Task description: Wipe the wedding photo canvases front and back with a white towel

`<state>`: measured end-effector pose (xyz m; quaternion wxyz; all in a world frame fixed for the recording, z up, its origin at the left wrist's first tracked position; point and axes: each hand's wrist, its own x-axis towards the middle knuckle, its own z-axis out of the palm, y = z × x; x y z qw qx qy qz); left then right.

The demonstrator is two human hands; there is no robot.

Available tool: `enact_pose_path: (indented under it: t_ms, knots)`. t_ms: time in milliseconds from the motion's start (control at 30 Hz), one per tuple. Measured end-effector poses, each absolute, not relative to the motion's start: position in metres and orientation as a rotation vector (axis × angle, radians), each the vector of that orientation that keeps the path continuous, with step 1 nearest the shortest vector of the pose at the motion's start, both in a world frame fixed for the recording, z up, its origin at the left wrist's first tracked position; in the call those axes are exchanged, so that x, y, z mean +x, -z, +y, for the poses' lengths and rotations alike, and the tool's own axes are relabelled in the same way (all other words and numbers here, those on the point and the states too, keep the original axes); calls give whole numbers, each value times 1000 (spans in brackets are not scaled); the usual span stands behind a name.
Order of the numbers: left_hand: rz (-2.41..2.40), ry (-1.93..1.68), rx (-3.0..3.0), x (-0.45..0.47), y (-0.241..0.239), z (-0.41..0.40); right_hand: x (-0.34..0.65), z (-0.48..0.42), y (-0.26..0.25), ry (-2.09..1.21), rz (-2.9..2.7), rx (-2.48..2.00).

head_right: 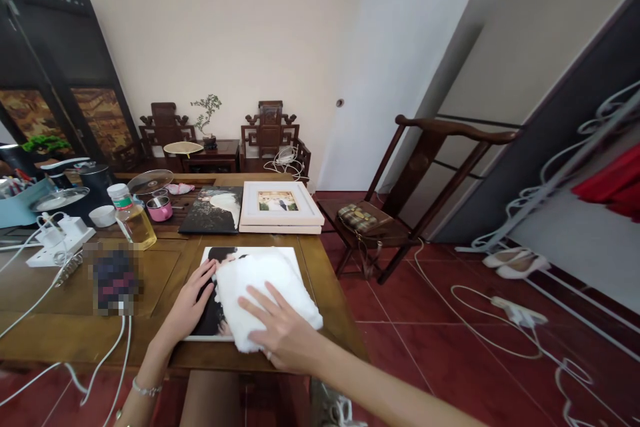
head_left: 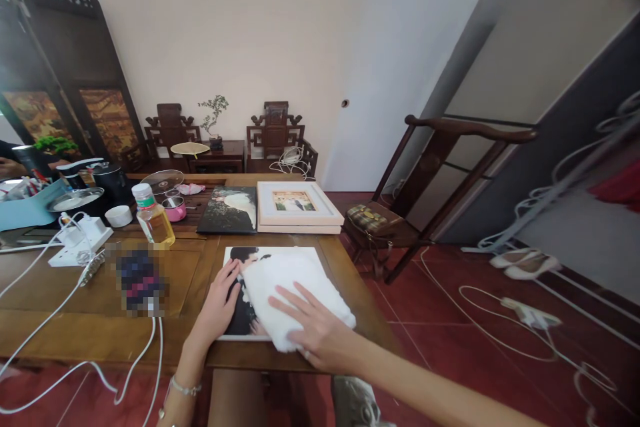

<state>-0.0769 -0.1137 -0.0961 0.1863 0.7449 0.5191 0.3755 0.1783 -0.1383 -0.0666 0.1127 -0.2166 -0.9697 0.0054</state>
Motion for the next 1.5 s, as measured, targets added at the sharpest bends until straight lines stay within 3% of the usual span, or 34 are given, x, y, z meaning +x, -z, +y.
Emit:
enact_pose_path:
  t_ms: [133, 467, 900, 1267, 1500]
  knots:
    - [1450, -1044, 2101, -77, 94, -115, 199, -149, 71, -32, -2827, -630]
    - [1458, -1034, 2103, -78, 95, -115, 200, -69, 57, 2, -2595, -1121]
    - [1464, -1057, 2130, -78, 99, -113, 230, -174, 63, 2, -2778, -567]
    - [1441, -995, 2136, -79, 92, -116, 180, -64, 57, 4, -2525, -1097]
    - [1464, -1017, 2124, -77, 93, -115, 163, -136, 72, 52, -2706, -840]
